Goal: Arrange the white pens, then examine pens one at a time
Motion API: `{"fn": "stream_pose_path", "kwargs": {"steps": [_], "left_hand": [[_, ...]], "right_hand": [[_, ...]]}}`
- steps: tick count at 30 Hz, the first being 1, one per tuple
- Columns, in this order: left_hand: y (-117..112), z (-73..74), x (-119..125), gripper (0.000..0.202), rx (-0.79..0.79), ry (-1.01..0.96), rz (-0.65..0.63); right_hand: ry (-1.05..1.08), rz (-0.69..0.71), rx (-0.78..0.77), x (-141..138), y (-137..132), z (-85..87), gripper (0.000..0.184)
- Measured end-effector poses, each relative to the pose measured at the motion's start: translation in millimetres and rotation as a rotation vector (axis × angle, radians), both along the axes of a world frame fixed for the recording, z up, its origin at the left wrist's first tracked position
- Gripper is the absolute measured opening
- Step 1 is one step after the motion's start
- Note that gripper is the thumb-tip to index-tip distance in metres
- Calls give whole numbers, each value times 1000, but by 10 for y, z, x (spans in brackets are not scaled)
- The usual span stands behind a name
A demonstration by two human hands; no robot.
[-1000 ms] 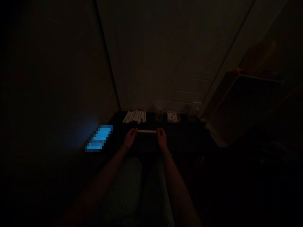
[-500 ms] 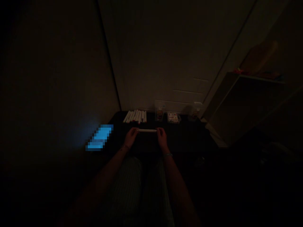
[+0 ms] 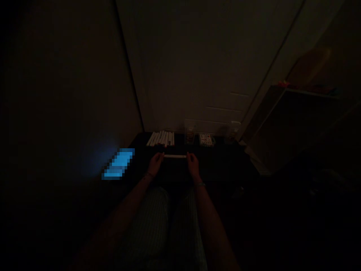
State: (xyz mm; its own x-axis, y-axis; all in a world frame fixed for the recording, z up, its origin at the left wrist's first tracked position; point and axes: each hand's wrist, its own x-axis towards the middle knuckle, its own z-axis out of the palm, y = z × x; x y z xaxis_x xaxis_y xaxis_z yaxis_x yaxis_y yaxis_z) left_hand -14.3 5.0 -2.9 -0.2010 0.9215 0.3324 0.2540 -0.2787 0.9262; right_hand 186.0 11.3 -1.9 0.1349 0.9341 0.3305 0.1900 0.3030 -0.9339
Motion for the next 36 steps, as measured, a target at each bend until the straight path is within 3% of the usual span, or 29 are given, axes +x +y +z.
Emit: {"fn": "stream_pose_path", "kwargs": {"steps": [21,36], "left_hand": [[65,-81,-5,27,1,-76,-36],[1,-1,2,30,-18,-7,12]], "right_hand": [[-15,0,37,-1,-17,23,35],[-13,-7,-10,-2,-46,44,38]]}}
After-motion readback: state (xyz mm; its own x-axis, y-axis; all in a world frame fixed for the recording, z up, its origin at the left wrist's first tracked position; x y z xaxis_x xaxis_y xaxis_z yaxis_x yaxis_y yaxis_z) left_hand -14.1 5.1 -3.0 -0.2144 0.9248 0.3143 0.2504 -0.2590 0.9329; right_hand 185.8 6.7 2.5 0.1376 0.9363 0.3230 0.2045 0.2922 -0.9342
